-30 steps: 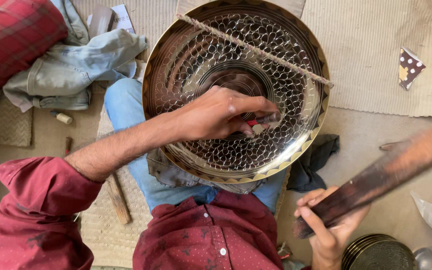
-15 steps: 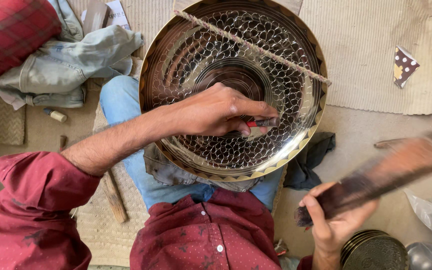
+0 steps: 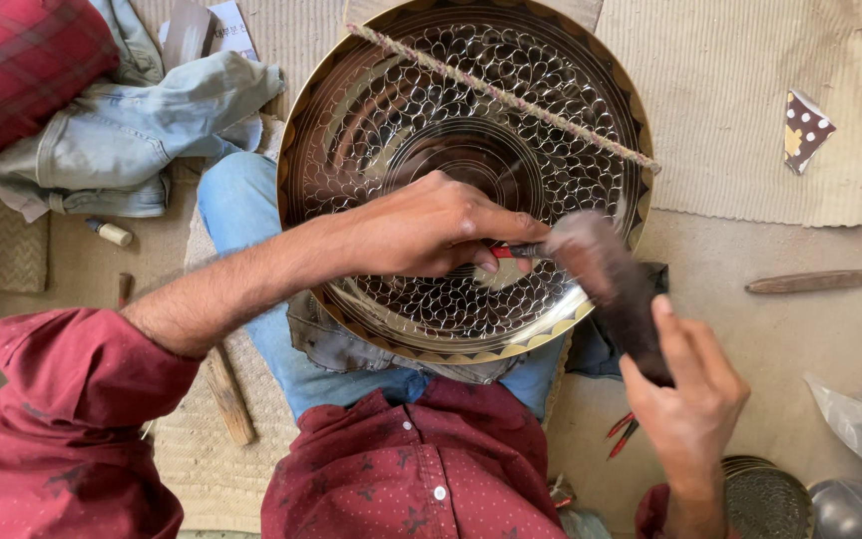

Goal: The person sits cross-legged on the floor with a large decorated brass plate resting on their lap. They hold a small punch against the plate's surface with one hand and strike it repeatedly with a wooden mallet held in the other hand, working the patterned design, briefly repositioning a rope sling under the plate midway before resuming hammering.

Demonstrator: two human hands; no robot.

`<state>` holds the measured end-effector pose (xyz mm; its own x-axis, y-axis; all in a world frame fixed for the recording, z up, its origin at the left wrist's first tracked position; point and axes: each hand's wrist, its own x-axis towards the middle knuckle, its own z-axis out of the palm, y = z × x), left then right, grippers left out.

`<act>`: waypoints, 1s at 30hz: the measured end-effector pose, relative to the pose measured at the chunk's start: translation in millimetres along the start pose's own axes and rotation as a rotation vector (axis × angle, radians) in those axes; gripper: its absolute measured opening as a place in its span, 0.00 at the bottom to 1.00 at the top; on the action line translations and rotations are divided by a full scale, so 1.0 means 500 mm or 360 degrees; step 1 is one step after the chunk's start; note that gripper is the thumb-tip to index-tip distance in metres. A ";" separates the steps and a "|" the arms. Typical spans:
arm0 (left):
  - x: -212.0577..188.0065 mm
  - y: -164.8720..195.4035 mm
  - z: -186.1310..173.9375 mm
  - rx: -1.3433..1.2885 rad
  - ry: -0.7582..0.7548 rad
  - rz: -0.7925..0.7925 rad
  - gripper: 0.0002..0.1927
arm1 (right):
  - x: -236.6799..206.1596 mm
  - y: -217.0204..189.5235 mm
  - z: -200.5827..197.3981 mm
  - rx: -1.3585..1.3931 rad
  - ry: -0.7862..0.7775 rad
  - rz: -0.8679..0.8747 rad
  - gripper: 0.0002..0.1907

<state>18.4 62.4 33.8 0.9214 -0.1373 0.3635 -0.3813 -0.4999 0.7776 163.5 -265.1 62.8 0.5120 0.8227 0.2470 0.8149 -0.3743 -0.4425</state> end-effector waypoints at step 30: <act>-0.031 0.033 0.075 0.0233 0.0577 -0.0520 0.23 | 0.149 -0.010 -0.047 -0.0106 -0.0306 -0.0342 0.44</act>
<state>0.5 24.0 21.9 0.8956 0.3389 0.2882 -0.0390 -0.5854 0.8098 203.8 -212.0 103.5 0.2704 0.9497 0.1582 0.9182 -0.2050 -0.3389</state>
